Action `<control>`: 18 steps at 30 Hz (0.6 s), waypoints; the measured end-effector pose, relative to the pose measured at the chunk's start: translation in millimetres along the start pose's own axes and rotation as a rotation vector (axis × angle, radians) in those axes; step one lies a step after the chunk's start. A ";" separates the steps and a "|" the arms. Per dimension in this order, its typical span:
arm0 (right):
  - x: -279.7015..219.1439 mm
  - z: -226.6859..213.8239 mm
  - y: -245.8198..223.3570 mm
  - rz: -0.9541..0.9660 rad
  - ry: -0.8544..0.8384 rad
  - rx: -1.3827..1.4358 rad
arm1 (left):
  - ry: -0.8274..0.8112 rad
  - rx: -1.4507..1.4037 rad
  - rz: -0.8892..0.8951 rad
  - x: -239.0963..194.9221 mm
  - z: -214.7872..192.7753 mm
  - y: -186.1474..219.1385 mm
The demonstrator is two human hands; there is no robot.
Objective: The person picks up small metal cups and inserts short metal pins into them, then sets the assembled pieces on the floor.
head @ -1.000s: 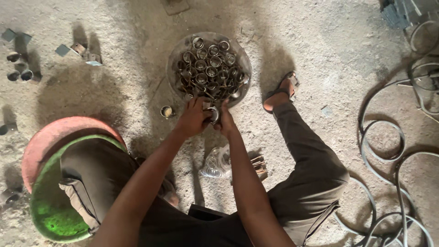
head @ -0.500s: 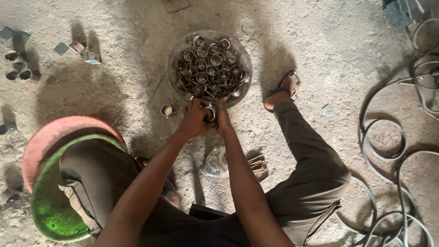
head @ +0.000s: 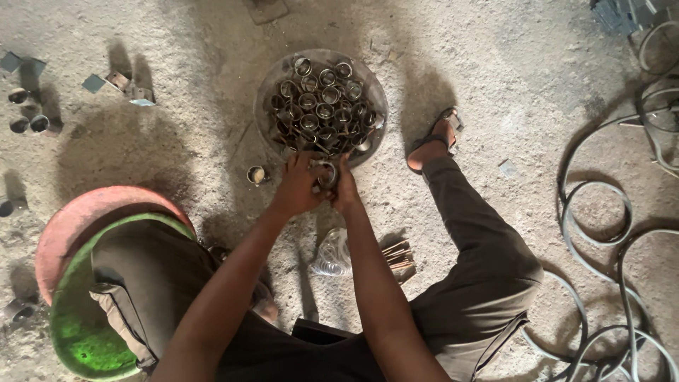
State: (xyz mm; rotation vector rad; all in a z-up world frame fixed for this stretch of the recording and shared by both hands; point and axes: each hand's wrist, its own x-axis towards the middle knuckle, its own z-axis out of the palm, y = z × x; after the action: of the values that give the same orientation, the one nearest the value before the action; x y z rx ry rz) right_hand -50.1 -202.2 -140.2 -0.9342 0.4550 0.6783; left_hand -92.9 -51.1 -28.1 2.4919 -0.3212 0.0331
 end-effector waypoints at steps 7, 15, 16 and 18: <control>-14.0 13.0 -16.9 0.016 0.012 0.041 | -0.110 0.234 0.110 -7.6 -4.6 -1.8; -2.0 -11.1 8.3 0.078 0.104 0.111 | -0.071 0.162 0.042 -8.3 10.6 -13.0; 5.9 -22.3 18.5 0.067 0.252 0.101 | -0.047 0.184 0.046 -6.6 11.9 -14.3; 18.1 -53.6 36.2 0.086 0.429 0.159 | 0.056 0.126 -0.001 -7.0 16.7 -18.3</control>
State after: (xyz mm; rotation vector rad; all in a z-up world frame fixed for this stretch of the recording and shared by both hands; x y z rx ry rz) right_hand -66.5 -226.7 -200.6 -0.9122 0.9206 0.5087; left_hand -96.3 -45.0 -52.9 2.6104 -0.3025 0.1255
